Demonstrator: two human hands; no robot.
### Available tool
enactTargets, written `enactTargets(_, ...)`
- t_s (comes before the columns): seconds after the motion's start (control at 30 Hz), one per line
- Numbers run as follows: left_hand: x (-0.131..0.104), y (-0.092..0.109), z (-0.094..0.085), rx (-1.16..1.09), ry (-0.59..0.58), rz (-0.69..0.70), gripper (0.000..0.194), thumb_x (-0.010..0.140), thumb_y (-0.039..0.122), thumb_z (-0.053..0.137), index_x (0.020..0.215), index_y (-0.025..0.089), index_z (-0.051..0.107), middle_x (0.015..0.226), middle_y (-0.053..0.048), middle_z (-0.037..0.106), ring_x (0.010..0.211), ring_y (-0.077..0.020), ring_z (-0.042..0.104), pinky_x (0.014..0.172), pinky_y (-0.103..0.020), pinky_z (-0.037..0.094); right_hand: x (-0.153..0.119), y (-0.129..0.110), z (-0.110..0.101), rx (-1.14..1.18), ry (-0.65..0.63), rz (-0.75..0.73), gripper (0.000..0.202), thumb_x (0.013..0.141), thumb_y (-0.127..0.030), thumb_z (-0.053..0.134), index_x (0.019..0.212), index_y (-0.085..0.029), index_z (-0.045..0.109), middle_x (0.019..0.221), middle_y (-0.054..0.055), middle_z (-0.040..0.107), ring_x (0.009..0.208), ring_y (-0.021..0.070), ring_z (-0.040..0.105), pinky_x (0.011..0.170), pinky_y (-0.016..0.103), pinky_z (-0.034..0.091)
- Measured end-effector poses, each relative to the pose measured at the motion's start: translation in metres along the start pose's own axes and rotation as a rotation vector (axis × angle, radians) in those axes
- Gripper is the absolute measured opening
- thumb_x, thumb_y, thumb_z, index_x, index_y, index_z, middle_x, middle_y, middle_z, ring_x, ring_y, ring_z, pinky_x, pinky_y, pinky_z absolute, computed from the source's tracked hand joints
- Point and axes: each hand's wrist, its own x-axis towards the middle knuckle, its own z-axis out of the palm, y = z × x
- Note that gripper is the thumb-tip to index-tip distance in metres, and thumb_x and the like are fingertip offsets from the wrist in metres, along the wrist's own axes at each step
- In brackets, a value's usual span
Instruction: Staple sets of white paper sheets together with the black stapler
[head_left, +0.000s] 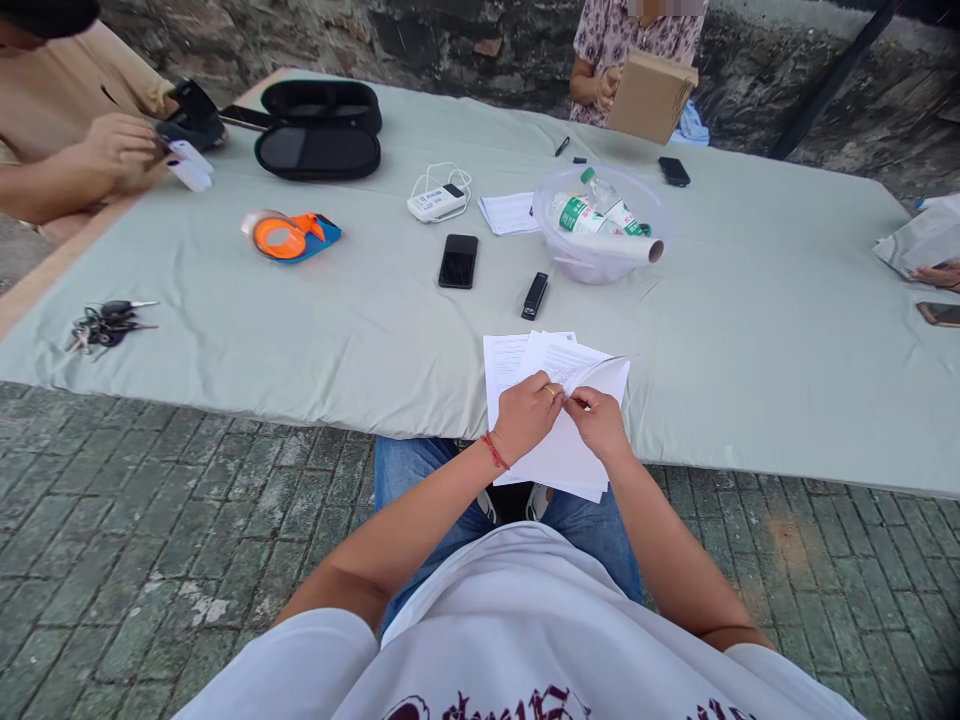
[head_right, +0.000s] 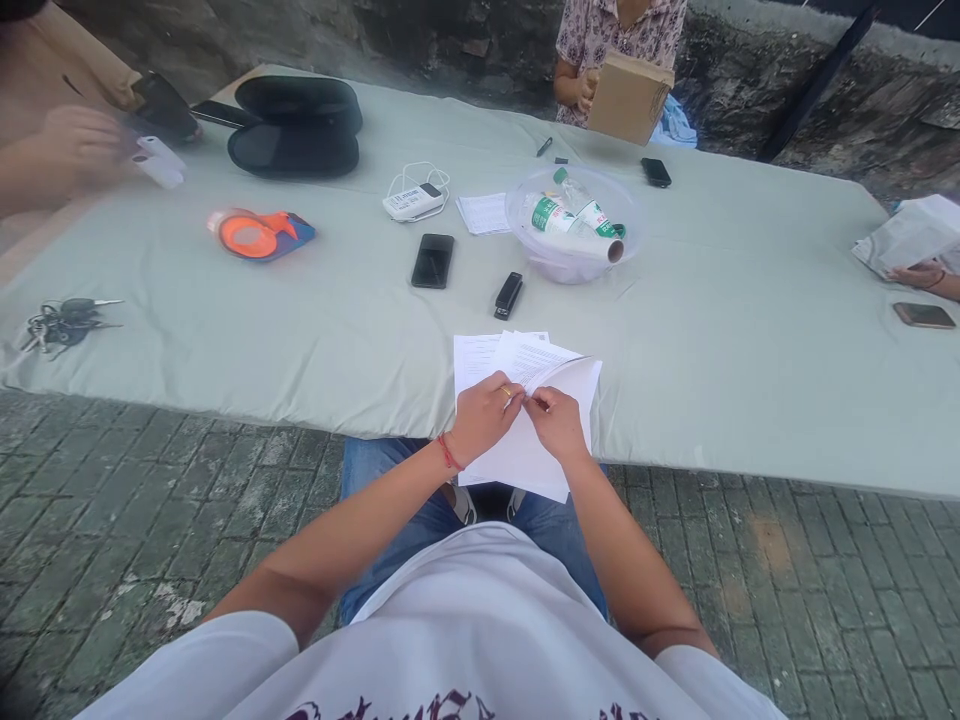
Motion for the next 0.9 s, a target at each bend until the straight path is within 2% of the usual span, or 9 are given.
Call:
enactTargets(0.23,0.005,-0.003,0.0,0.087,-0.047,0.071,0.029,0.099,0.02,0.045,0.079,0.02,0.066,0.08,-0.005,0.056,0.071,-0.0174,0.054,0.056,-0.033,0.032,0.001,0.002,0.0,-0.037,-0.012,-0.022,0.026,0.085,-0.038,0.056,0.066,-0.021,0.057,0.065,-0.002,0.048,0.065,0.0154,0.043,0.063,0.03,0.033)
enactTargets(0.43,0.008,-0.005,0.002,0.149,-0.047,0.165,0.027,0.095,0.01,0.046,0.077,0.018,0.065,0.079,-0.007,0.055,0.076,-0.0193,0.054,0.059,-0.033,0.035,0.002,0.002,-0.001,-0.058,-0.019,-0.047,0.022,0.084,-0.033,0.053,0.066,-0.022,0.056,0.068,-0.001,0.05,0.067,0.0163,0.045,0.064,0.031,0.035)
enactTargets(0.67,0.017,-0.004,0.001,0.145,-0.076,0.218,0.025,0.092,0.008,0.048,0.078,0.017,0.066,0.079,-0.007,0.057,0.079,-0.0203,0.057,0.059,-0.033,0.038,0.006,0.005,-0.003,-0.079,-0.048,-0.096,0.019,0.084,-0.032,0.052,0.071,-0.022,0.06,0.076,0.001,0.057,0.073,0.0177,0.05,0.067,0.031,0.038)
enactTargets(0.77,0.018,-0.006,-0.003,0.105,-0.075,0.155,0.024,0.094,0.014,0.05,0.077,0.018,0.067,0.083,-0.006,0.061,0.082,-0.0196,0.06,0.059,-0.032,0.038,0.006,0.005,-0.005,-0.055,-0.053,-0.052,0.022,0.085,-0.036,0.055,0.068,-0.022,0.058,0.07,0.0,0.053,0.067,0.0162,0.047,0.063,0.031,0.036)
enactTargets(0.83,0.015,-0.012,-0.006,0.022,-0.036,0.054,0.018,0.096,0.022,0.053,0.087,0.019,0.069,0.091,-0.006,0.065,0.085,-0.019,0.063,0.061,-0.031,0.042,0.008,0.002,-0.006,-0.016,-0.066,-0.006,0.026,0.084,-0.04,0.058,0.066,-0.021,0.058,0.065,-0.001,0.051,0.062,0.0148,0.044,0.059,0.03,0.035)
enactTargets(0.9,0.007,-0.023,-0.007,-0.071,0.033,-0.09,0.017,0.096,0.028,0.055,0.103,0.02,0.069,0.099,-0.005,0.066,0.085,-0.0177,0.064,0.065,-0.03,0.046,0.012,-0.002,-0.005,0.033,-0.083,0.021,0.026,0.084,-0.043,0.061,0.071,-0.021,0.063,0.065,-0.001,0.054,0.061,0.0141,0.044,0.057,0.03,0.036)
